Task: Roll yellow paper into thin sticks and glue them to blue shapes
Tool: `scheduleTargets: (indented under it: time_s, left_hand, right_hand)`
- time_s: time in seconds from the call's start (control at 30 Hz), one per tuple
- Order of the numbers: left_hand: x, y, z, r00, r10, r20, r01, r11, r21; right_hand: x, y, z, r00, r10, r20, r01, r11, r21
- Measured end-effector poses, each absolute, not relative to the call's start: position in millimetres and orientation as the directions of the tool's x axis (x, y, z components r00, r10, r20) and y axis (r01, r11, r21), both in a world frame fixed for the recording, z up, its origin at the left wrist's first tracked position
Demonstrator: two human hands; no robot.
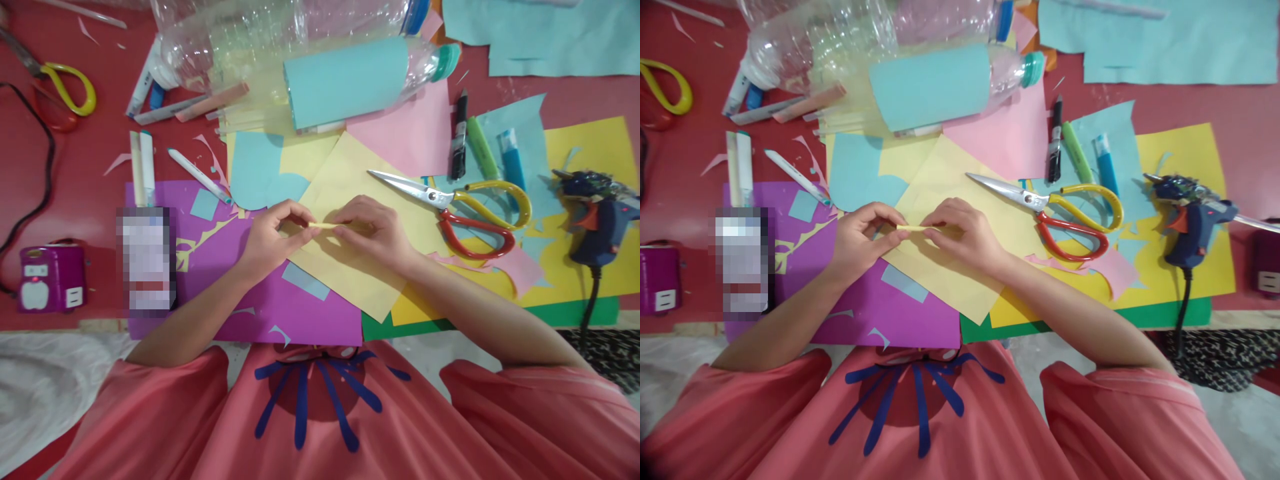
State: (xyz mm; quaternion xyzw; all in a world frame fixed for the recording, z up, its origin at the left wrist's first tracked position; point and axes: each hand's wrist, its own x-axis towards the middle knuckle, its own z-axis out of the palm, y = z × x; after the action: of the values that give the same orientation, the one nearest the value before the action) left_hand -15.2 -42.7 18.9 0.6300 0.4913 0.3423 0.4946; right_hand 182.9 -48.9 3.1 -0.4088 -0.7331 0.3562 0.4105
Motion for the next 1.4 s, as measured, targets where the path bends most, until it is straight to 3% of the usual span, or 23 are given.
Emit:
scheduleTargets:
  time_s: [0.6,0.9,1.4]
  left_hand:
    - [-17.2,-40.0,10.1,0.311,0.947,0.076,0.195,-0.142,0.971]
    - [-15.9,-37.8,3.8,0.412,0.882,0.231,-0.025,-0.242,0.97]
    - [-17.0,-39.8,6.0,0.459,0.861,0.219,-0.003,-0.245,0.969]
  right_hand:
    - [182.0,-49.7,-0.7,-0.303,0.854,0.423,0.318,0.509,-0.8]
    - [183.4,-51.0,-1.3,-0.331,0.85,0.41,0.328,0.511,-0.795]
    - [181.7,-51.4,-2.4,-0.334,0.814,0.474,0.337,0.573,-0.747]
